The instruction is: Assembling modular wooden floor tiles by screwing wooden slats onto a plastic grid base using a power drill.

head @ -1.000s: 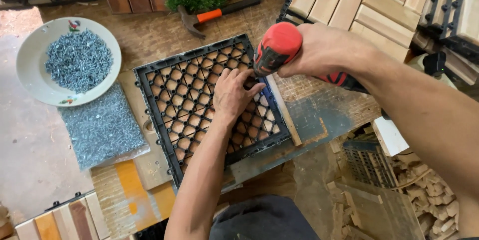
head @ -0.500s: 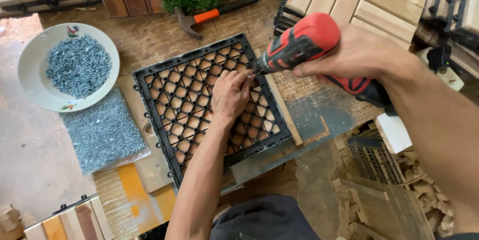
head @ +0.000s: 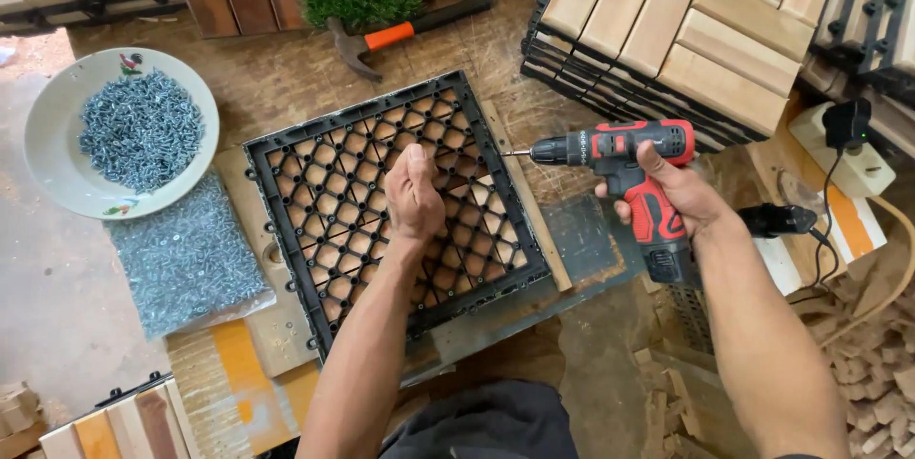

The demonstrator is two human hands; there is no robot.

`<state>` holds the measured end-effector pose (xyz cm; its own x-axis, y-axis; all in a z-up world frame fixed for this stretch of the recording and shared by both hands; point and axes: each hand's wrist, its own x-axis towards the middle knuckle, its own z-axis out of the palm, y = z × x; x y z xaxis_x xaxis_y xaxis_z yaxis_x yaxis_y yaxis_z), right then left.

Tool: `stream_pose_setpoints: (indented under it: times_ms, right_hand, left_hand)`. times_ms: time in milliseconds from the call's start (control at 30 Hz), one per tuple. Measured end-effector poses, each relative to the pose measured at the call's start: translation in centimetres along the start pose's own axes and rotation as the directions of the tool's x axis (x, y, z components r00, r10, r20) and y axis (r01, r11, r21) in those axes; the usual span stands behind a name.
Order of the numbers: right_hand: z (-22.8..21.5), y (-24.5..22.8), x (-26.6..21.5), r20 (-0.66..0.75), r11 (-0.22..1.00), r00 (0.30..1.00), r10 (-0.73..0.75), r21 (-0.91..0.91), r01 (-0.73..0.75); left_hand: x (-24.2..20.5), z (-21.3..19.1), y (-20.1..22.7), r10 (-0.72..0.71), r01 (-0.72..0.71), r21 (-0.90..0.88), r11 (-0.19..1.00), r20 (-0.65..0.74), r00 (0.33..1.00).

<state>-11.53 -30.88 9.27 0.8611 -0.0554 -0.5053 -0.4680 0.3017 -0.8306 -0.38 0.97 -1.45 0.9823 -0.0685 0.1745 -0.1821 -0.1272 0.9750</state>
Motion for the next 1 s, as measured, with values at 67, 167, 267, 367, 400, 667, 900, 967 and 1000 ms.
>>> stream_pose_setpoints:
  times_ms: [67,167,267,367,400,667,900,967,1000]
  right_hand:
    - [-0.6,0.4,0.9,0.015,0.999,0.999,0.031,0.006,-0.031]
    - [-1.9,2.0,2.7,0.048,0.996,0.995,0.087,0.024,-0.088]
    - [-3.7,3.8,4.2,0.096,0.991,0.988,0.124,0.045,-0.129]
    - [-4.1,3.7,4.2,0.114,0.99,0.986,0.118,0.063,-0.126]
    - [-3.8,3.1,4.4,0.123,0.99,0.985,0.118,0.064,-0.126]
    - [-4.3,3.6,4.6,0.165,0.987,0.976,0.14,0.055,-0.151]
    - [-4.0,2.2,2.8,0.13,0.993,0.987,0.092,0.064,-0.101]
    - [-3.5,2.8,3.5,0.139,0.992,0.986,0.093,0.074,-0.104]
    - [-3.1,3.2,4.1,0.165,0.99,0.981,0.099,0.083,-0.114]
  left_hand:
    - [-0.2,0.0,0.0,-0.015,0.015,0.017,1.0,0.006,1.0]
    - [0.2,0.8,0.1,-0.03,0.026,0.068,0.997,0.051,0.998]
    - [0.3,0.4,2.6,-0.03,0.019,0.11,0.994,0.093,0.995]
    - [0.3,-0.1,3.7,-0.02,0.012,0.075,0.997,0.107,0.994]
    - [0.5,-0.4,3.7,-0.026,0.022,0.044,0.999,0.1,0.995]
    - [0.3,-0.4,3.0,-0.031,0.033,-0.017,0.999,0.11,0.993]
    - [0.2,-0.1,1.5,-0.01,0.011,-0.01,1.0,0.091,0.996]
    - [0.4,-0.1,2.4,0.0,0.001,-0.009,1.0,0.107,0.994]
    - [0.3,-0.4,2.9,0.005,-0.005,0.006,1.0,0.11,0.994]
